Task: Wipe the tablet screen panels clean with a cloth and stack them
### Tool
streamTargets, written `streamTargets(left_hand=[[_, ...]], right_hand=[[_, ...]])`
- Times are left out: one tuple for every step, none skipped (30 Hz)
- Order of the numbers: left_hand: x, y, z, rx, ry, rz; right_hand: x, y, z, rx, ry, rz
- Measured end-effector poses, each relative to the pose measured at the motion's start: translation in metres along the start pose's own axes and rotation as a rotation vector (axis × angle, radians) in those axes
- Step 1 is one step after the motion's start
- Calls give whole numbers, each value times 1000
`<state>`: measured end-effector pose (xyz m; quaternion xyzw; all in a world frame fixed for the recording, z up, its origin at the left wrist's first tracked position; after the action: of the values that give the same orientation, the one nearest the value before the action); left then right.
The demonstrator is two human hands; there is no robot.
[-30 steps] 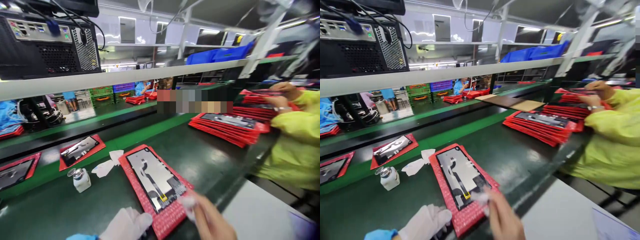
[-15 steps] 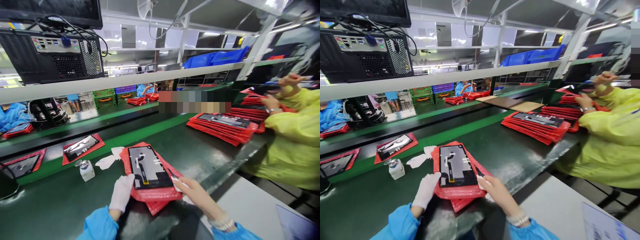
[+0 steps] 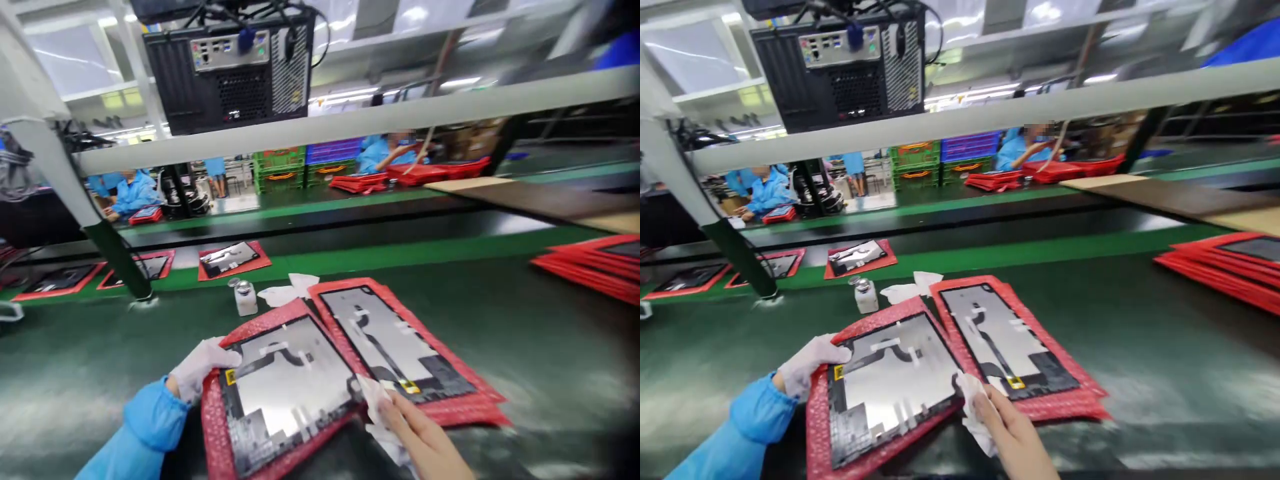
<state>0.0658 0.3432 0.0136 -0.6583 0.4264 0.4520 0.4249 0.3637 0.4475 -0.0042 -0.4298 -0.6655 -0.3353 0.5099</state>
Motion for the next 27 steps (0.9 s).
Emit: streamTargets(left_hand=[[1, 19, -12, -41, 19, 56], [3, 35, -22, -87, 36, 114], [4, 49, -32, -146, 44, 176], [4, 61, -41, -223, 34, 246], [2, 71, -52, -318, 7, 322], [-2, 80, -65, -434, -35, 400], [-6, 85, -80, -548, -76, 488], [-8, 87, -96, -633, -101, 575], [-6, 85, -110, -661, -99, 644], [1, 81, -121, -639, -64, 674], [13, 75, -129, -590, -4, 662], [27, 70, -136, -534, 65, 612], [42, 64, -140, -493, 127, 531], [54, 60, -143, -477, 171, 440], [62, 57, -142, -473, 201, 362], [67, 55, -140, -470, 214, 304], [68, 53, -134, -449, 211, 259], [67, 50, -127, -414, 204, 225], [63, 49, -120, -384, 201, 202], [60, 50, -114, -361, 207, 186], [56, 52, -109, -349, 220, 177], [53, 56, -105, -347, 238, 171], [52, 61, -102, -351, 259, 164], [51, 67, -100, -362, 275, 156], [50, 73, -98, -369, 285, 149], [50, 77, -96, -371, 288, 149], [51, 82, -94, -373, 290, 160]], right_hand=[[-1, -15, 5, 38, -9, -9], [-2, -32, 9, 78, -3, -27], [-2, -50, 13, 115, 19, -51], [-2, -66, 17, 139, 53, -82], [-3, -79, 20, 149, 94, -122], [-4, -89, 23, 151, 141, -171], [-6, -97, 26, 149, 195, -230], [-8, -103, 28, 152, 252, -295], [-11, -107, 29, 165, 313, -363], [-14, -110, 29, 177, 376, -426], [-17, -113, 28, 189, 438, -484], [-19, -115, 27, 196, 498, -534], [-22, -119, 24, 196, 553, -576], [-24, -123, 20, 192, 602, -611], [-26, -128, 16, 188, 644, -639], [-28, -134, 12, 192, 676, -663], [-30, -139, 8, 204, 700, -685], [-32, -144, 5, 216, 718, -707], [-33, -147, 2, 229, 732, -731], [-34, -149, -1, 239, 744, -756], [-35, -149, -2, 245, 755, -782], [-35, -150, -3, 243, 761, -807], [-36, -151, -4, 232, 767, -834], [-36, -154, -5, 213, 768, -865], [-36, -161, -6, 191, 770, -898], [-35, -170, -8, 177, 780, -930], [-35, -183, -12, 177, 800, -956]])
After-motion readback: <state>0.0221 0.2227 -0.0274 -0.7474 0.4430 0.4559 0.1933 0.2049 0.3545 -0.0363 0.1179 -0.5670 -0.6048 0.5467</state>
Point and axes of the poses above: each hand's wrist, its own z-axis towards the middle knuckle, its own y-axis out of the back of the hand, x = y × z, the point moved 7 cm from there along z, towards the middle knuckle, and after that the axes turned 6 degrees about -y, right-handed, at the moved point
